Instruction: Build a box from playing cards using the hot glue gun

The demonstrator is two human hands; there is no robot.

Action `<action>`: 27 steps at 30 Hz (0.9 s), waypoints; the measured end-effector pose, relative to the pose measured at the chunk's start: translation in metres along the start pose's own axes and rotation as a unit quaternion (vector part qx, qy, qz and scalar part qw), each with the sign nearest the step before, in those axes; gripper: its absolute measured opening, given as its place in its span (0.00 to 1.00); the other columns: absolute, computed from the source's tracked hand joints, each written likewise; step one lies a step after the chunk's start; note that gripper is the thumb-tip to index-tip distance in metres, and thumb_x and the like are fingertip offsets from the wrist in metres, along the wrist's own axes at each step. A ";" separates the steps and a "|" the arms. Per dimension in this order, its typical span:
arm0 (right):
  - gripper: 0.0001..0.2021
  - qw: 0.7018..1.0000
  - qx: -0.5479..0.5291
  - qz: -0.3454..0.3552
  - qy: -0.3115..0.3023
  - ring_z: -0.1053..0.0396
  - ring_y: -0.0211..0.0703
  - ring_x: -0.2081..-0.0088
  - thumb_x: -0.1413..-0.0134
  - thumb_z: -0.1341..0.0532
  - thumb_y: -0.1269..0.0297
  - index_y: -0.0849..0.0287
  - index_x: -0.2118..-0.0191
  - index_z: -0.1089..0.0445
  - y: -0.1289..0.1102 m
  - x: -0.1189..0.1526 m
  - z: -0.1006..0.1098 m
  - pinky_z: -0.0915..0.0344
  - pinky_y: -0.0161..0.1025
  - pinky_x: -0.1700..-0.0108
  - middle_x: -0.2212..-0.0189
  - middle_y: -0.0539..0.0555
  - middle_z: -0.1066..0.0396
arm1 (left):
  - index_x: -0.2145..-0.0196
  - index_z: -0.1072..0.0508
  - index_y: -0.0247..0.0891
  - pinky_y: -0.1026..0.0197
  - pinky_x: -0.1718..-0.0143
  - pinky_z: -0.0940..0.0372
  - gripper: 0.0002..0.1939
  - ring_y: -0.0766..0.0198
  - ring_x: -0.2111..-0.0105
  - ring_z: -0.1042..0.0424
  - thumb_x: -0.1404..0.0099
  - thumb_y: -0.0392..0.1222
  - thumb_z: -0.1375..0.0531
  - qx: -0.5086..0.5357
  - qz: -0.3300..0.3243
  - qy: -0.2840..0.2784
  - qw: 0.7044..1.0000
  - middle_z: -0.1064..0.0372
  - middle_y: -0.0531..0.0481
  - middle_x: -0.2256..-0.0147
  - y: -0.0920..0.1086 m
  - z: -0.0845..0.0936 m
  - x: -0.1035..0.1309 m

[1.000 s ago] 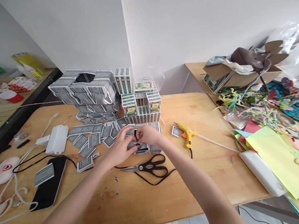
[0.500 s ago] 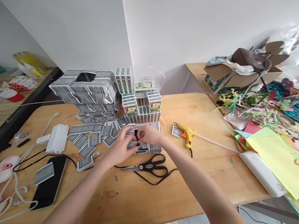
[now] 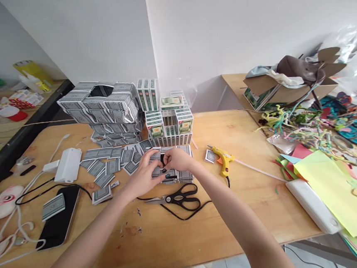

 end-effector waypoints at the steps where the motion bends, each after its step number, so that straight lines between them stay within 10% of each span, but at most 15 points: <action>1: 0.07 1.000 0.001 -0.003 0.000 0.41 0.31 0.79 0.69 0.38 0.72 0.60 0.77 0.35 0.001 -0.001 0.000 0.47 0.29 0.77 0.84 0.43 0.37 | 0.65 0.35 0.39 0.44 0.41 0.52 0.11 0.49 0.39 0.59 0.41 0.48 0.43 0.001 0.001 0.001 1.000 0.55 0.43 0.43 0.000 0.000 0.000; 27: 0.08 1.000 -0.014 -0.008 -0.021 0.43 0.30 0.81 0.70 0.37 0.74 0.60 0.78 0.36 0.003 -0.003 -0.003 0.48 0.28 0.78 0.85 0.42 0.38 | 0.66 0.35 0.39 0.43 0.41 0.51 0.09 0.48 0.39 0.57 0.42 0.46 0.42 0.010 0.007 0.004 1.000 0.55 0.44 0.43 0.000 0.000 0.000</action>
Point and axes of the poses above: each hand's wrist, its own x-axis away from the middle knuckle, its own z-axis out of the back of the hand, y = z × x, the point moved 10 cm from there along -x, towards the middle knuckle
